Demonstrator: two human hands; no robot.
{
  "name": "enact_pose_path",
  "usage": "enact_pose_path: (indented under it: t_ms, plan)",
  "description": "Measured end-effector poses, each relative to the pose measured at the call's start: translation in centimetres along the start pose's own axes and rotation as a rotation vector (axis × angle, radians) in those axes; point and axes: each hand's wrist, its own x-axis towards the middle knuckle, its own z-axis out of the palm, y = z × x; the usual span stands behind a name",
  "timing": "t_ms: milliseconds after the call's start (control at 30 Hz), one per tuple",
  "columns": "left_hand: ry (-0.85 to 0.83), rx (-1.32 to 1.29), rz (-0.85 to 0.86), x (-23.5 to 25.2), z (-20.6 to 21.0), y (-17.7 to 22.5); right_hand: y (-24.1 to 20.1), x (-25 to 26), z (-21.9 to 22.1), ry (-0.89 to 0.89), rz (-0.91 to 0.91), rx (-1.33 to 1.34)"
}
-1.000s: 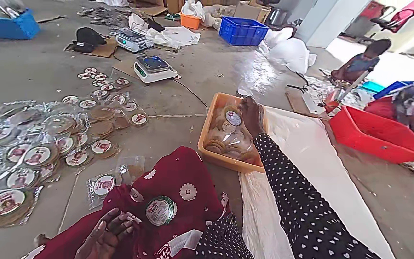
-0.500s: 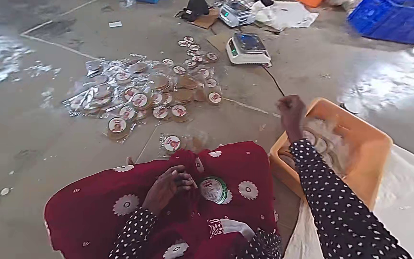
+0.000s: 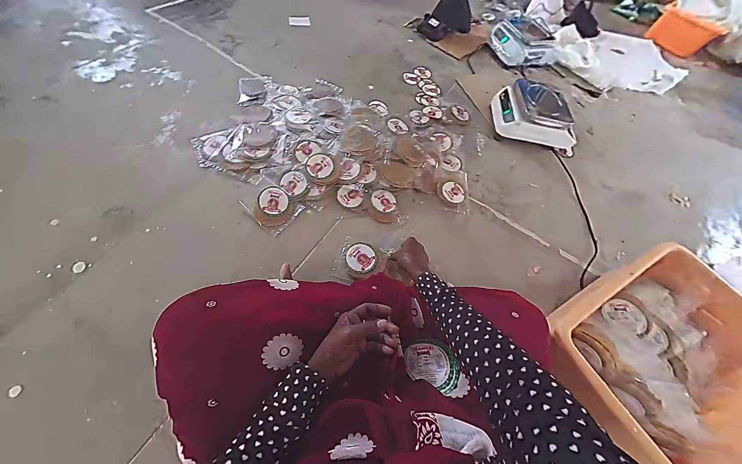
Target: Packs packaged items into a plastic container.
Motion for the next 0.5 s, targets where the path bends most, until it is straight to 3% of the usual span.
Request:
enact_pose_path:
  t_ms: [67, 167, 367, 500]
  plan:
    - [0.023, 0.008, -0.013, 0.1, 0.2, 0.2, 0.1, 0.6, 0.2, 0.018, -0.002, 0.100]
    - [0.049, 0.010, -0.024, 0.5, 0.4, 0.3, -0.1, 1.0, -0.4, 0.035, -0.164, 0.241]
    - [0.156, -0.013, -0.081, 0.4, 0.8, 0.7, -4.3, -6.9, -6.2, 0.137, -0.822, 0.122]
    - [0.106, -0.213, -0.078, -0.1, 0.1, 0.8, -3.8, -14.4, -10.4, 0.347, -1.238, -0.024]
